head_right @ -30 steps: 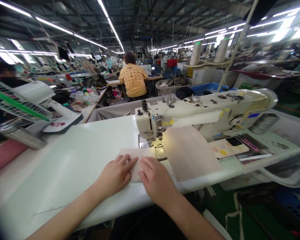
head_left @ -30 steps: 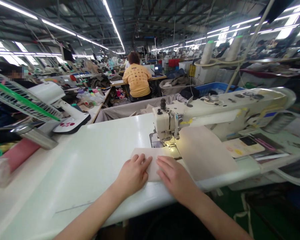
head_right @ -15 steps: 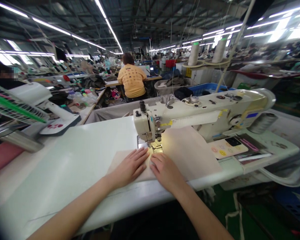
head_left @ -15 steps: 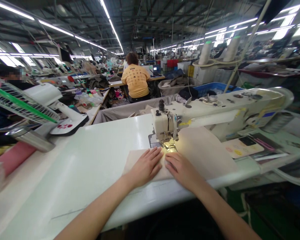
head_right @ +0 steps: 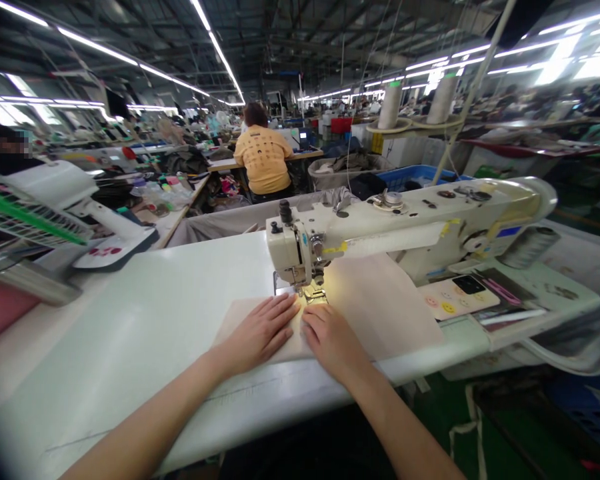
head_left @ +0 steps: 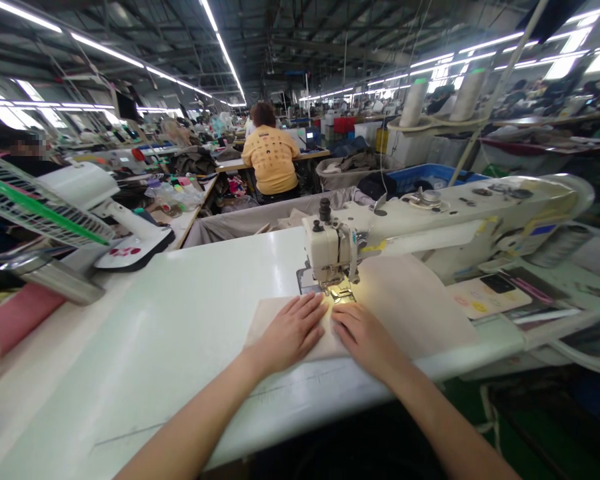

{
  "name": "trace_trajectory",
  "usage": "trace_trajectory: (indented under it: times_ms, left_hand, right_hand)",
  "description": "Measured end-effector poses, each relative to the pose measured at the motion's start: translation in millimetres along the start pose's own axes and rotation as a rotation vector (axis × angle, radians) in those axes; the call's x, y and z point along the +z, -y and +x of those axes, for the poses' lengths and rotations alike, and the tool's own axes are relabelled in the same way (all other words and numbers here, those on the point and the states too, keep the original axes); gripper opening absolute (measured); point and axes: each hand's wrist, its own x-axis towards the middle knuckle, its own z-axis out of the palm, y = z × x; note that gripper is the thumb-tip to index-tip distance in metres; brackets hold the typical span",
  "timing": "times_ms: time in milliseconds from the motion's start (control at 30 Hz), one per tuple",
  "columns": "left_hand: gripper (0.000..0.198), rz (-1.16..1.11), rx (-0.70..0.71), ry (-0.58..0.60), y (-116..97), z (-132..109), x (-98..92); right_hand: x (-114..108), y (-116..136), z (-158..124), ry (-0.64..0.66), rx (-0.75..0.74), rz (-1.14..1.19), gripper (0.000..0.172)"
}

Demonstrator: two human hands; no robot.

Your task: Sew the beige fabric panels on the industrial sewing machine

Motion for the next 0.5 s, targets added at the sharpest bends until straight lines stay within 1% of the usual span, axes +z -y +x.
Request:
trace_trajectory:
  times_ms: [233, 300, 367, 433, 467, 500]
  left_hand:
    - [0.050, 0.043, 0.035, -0.007, 5.8, 3.6, -0.3]
    - [0.055, 0.056, 0.024, -0.038, 5.9, 2.6, 2.9]
    - [0.062, 0.078, -0.075, -0.123, 5.3, -1.7, 9.2]
    - [0.063, 0.117, -0.198, -0.181, 4.8, -9.1, 16.8]
    - [0.061, 0.139, -0.228, -0.179, 4.7, -13.3, 20.2]
    - [0.058, 0.161, -0.226, -0.158, 4.6, -17.4, 23.1]
  right_hand:
    - [-2.1, -3.0, 3.9, 0.002, -0.011, -0.028, 0.023]
    - [-5.4, 0.6, 3.9, 0.015, 0.003, -0.049, 0.022]
    - [-7.4, 10.5, 3.8, 0.012, 0.023, -0.089, 0.024]
    - [-4.7, 26.2, 4.5, -0.008, 0.008, -0.130, 0.028]
    - [-0.8, 35.2, 5.1, -0.012, -0.019, -0.142, 0.031]
    - [4.5, 43.8, 5.7, -0.005, -0.051, -0.148, 0.036]
